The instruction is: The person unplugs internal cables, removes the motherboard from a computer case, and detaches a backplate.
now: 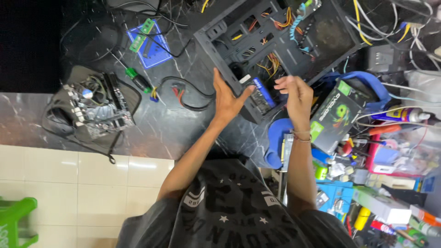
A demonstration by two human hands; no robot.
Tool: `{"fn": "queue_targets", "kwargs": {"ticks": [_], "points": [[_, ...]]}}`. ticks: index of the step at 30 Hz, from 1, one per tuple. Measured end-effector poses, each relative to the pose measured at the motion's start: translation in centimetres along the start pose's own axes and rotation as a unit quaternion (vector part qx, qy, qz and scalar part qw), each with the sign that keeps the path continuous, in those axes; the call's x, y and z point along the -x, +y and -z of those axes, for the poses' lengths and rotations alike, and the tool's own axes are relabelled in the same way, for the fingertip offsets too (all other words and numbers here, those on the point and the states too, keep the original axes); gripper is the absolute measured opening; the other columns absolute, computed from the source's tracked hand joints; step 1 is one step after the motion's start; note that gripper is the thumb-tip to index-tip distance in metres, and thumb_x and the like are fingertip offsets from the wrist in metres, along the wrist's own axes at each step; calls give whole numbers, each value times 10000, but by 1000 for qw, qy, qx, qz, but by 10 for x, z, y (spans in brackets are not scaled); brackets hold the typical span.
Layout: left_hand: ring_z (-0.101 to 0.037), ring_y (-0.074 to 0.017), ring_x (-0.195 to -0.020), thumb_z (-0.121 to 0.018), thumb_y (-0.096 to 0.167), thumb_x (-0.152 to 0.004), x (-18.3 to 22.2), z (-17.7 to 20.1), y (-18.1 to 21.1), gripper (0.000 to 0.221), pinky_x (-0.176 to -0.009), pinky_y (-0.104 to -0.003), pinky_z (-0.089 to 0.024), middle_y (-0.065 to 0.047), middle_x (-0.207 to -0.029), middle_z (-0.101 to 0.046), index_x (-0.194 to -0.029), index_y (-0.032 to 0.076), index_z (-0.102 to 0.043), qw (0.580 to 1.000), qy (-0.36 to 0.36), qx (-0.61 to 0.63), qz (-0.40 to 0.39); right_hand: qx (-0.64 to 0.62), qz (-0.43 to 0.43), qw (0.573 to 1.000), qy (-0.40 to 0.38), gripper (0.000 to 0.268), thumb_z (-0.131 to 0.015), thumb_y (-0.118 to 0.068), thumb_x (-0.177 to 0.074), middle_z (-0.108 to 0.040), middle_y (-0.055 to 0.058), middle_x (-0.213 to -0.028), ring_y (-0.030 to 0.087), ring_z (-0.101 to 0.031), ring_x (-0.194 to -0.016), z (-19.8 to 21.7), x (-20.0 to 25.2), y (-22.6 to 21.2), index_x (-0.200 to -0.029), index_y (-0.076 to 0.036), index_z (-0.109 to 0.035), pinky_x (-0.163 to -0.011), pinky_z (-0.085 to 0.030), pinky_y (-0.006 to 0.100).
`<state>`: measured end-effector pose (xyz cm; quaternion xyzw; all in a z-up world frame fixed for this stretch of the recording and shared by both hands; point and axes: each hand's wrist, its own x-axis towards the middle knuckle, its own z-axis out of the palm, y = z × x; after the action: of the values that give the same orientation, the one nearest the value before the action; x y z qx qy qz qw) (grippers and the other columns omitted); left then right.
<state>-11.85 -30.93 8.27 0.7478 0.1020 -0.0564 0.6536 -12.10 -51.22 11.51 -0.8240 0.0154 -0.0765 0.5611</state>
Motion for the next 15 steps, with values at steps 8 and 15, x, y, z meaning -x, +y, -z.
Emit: {"fn": "queue_targets", "kwargs": {"ticks": [8,15], "points": [[-102,-468,-1544,-774,96,-792,-29,-39,-71,1155,-1267,-516,-128,-333,-1645,-63,-1600,-44,39,998,65,-9,-7,146,119,982,-4,184,-685,40,-950,-686,134,-1015,273,-667,-928,87,-96,59,-1083,-41,-586,-842,-533,367],[-381,-368,-1480,-705,-45,-776,-34,-12,-27,1133,-1222,-449,-328,-229,-1622,-349,-1593,29,76,998,42,48,11,400,35,914,-60,500,-780,-253,-945,-712,280,-1125,521,-643,-992,148,-191,168,-1316,0,-560,-866,-474,569]]}}
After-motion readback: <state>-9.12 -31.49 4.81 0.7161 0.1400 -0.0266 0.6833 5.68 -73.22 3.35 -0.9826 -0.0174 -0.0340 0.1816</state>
